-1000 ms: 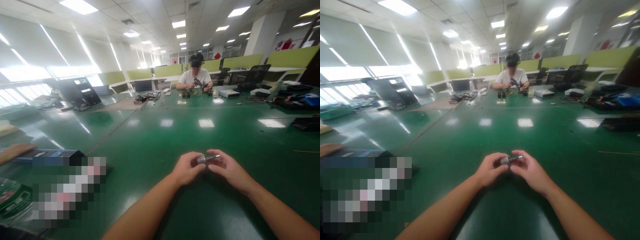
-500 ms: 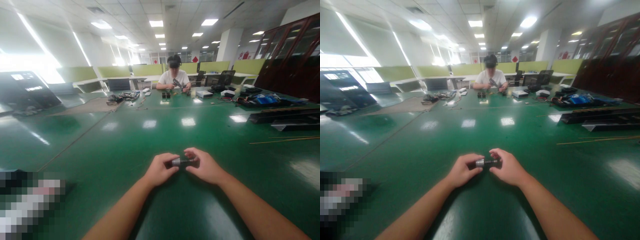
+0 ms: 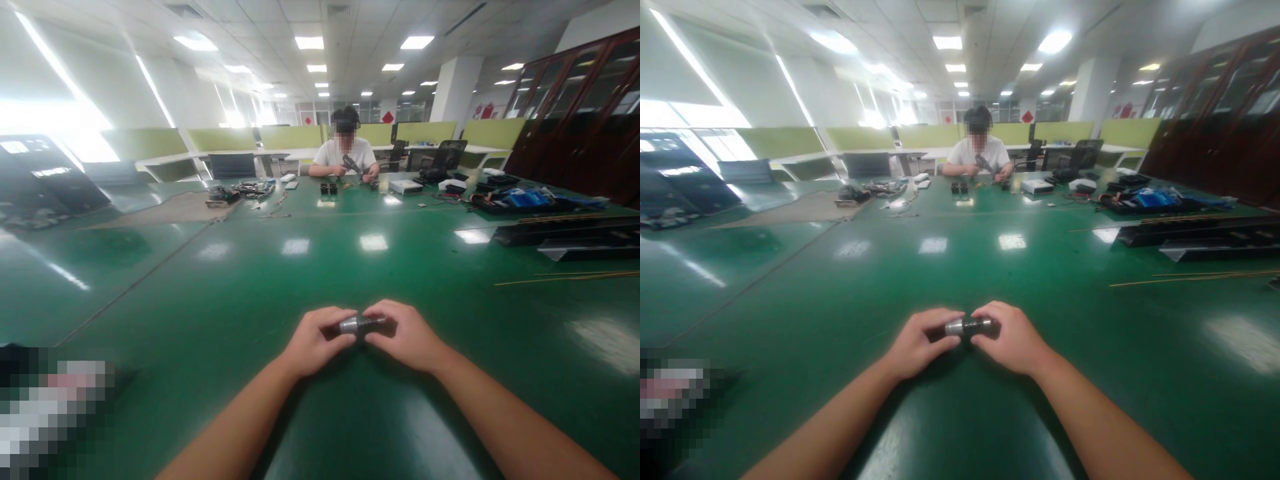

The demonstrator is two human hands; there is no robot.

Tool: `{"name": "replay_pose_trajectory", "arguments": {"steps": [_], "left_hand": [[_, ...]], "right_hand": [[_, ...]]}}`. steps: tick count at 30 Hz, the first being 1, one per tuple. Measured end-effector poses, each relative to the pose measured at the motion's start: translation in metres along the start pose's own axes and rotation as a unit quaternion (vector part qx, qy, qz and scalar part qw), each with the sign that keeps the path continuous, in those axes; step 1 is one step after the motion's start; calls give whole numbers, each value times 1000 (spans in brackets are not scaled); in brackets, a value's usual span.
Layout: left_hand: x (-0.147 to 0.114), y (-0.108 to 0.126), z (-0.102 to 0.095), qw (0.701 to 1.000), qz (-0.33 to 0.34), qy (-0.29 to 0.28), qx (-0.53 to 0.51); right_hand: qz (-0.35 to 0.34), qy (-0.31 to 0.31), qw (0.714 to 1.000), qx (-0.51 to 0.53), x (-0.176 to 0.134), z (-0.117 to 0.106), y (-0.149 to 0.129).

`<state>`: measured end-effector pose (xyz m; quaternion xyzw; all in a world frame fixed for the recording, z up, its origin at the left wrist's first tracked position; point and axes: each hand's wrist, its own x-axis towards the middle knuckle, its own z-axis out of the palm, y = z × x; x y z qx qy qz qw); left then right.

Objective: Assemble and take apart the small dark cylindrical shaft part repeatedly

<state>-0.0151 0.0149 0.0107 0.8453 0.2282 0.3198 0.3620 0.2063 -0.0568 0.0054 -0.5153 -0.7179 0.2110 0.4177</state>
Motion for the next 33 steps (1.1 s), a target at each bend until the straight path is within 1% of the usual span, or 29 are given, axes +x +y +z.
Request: {"name": "replay_pose_trajectory", "arguments": {"steps": [6, 14, 20, 28, 33], "left_hand": [[1, 2, -2, 1000, -12, -20, 12], [1, 5, -1, 999, -8, -15, 39], [4, 11, 1, 998, -21, -7, 65], [2, 8, 2, 998, -9, -1, 59], [1, 8, 5, 997, -13, 8, 74]], "right_hand": [[0, -4, 1000, 14, 0, 1, -5], [10, -12, 1000, 19, 0, 2, -6], [46, -20, 998, 44, 1, 7, -6], [80, -16, 995, 65, 2, 11, -1], [80, -12, 995, 54, 1, 8, 0]]}}
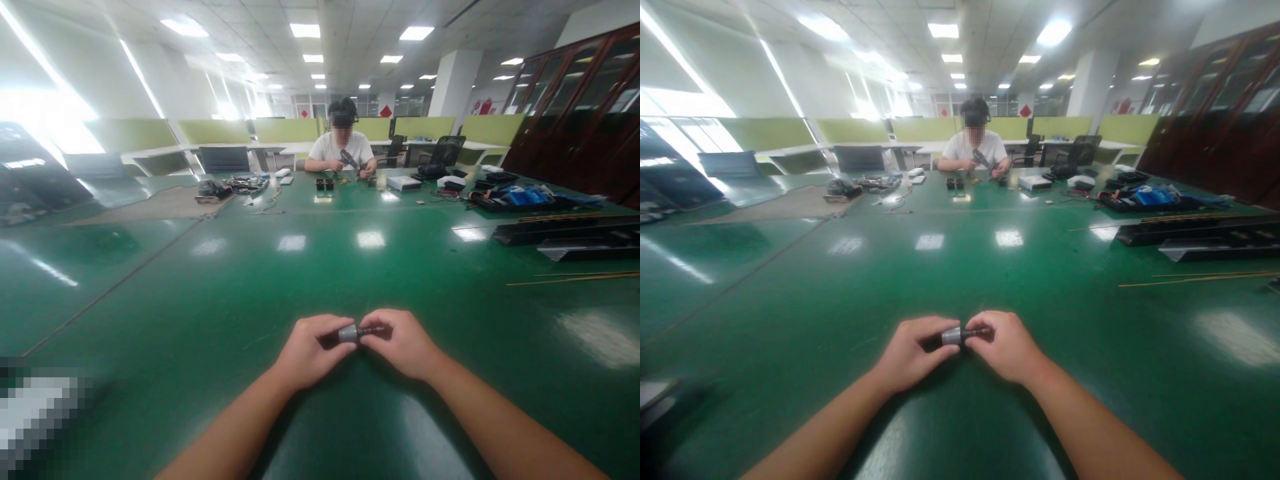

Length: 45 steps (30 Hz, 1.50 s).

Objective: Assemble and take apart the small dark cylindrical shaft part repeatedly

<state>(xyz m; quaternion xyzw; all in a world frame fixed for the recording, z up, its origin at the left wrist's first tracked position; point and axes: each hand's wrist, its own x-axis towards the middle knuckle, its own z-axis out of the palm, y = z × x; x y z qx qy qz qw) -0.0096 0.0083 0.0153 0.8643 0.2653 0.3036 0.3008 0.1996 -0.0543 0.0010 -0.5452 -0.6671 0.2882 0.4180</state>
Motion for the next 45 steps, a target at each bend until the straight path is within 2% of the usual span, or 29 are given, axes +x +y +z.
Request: {"name": "replay_pose_trajectory", "arguments": {"steps": [15, 27, 45], "left_hand": [[-1, 2, 0, 1000, 9, 4, 2], [-2, -1, 0, 999, 0, 30, 24], [-2, -6, -1, 998, -7, 56, 1]], "right_hand": [[-1, -11, 1000, -9, 0, -5, -3], [0, 4, 1000, -8, 1, -8, -1], [0, 9, 1000, -20, 0, -13, 0]]}}
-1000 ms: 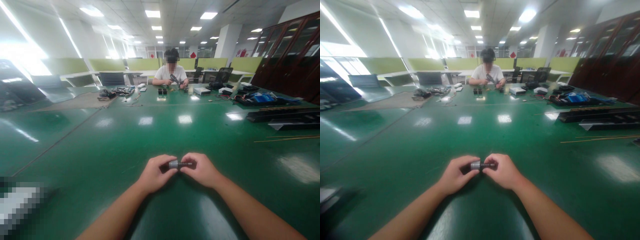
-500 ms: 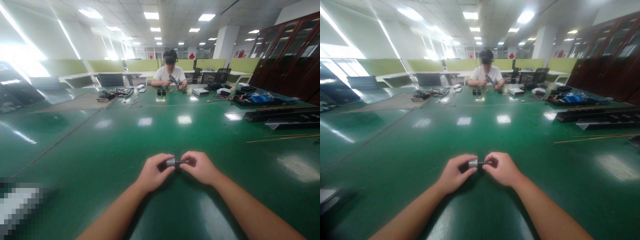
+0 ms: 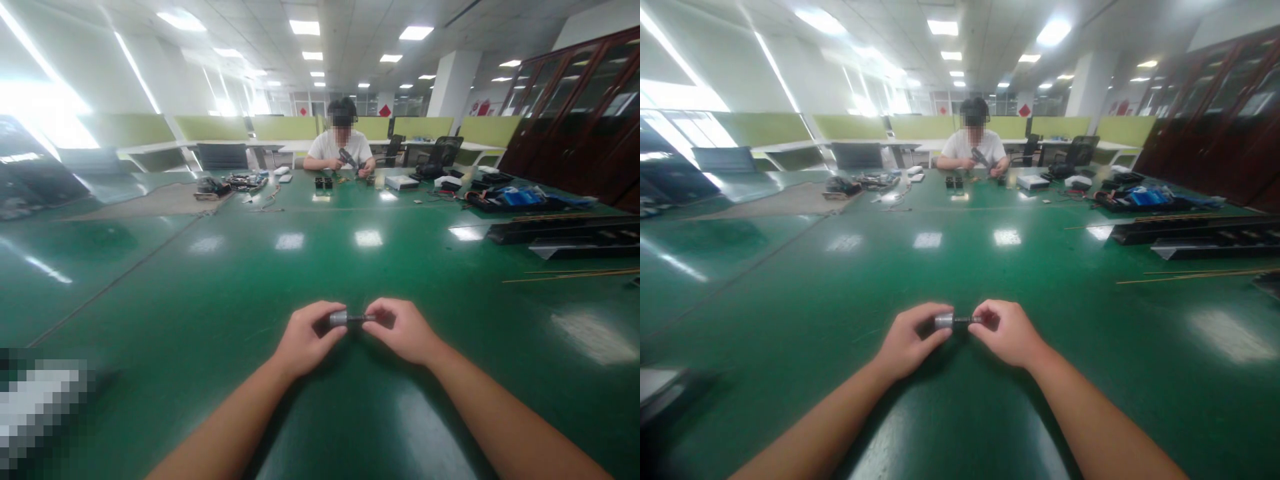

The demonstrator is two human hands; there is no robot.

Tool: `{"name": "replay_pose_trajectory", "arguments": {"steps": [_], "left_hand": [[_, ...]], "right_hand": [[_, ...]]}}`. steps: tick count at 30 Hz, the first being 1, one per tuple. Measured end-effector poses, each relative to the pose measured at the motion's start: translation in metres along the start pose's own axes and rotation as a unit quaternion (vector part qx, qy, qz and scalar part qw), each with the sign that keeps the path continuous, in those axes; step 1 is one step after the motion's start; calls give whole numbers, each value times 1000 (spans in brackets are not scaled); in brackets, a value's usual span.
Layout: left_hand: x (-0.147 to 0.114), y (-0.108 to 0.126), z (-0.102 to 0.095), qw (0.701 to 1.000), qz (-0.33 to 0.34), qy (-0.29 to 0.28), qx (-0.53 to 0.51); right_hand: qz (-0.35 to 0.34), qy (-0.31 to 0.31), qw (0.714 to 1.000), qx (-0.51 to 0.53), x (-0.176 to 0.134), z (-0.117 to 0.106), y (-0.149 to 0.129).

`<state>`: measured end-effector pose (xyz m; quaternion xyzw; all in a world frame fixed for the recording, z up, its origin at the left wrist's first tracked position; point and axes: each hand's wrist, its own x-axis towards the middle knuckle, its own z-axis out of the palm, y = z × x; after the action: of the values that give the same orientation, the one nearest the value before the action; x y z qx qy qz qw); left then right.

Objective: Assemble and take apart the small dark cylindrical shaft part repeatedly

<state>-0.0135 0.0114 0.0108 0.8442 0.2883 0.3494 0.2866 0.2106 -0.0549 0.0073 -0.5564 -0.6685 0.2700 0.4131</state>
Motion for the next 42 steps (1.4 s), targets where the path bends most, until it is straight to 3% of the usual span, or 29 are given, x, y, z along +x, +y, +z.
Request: {"name": "replay_pose_trajectory", "arguments": {"steps": [33, 36, 39, 42], "left_hand": [[2, -7, -10, 999, -6, 10, 34], [5, -9, -12, 998, -54, 33, 13], [9, -8, -15, 984, -138, 76, -85], [6, 0, -34, 967, -196, 96, -131]], "right_hand": [[11, 25, 1000, -9, 4, -9, -1], [13, 46, 999, -12, 6, -14, 3], [28, 57, 998, -6, 10, -16, 10], [45, 53, 997, 15, 12, -16, 17]]}}
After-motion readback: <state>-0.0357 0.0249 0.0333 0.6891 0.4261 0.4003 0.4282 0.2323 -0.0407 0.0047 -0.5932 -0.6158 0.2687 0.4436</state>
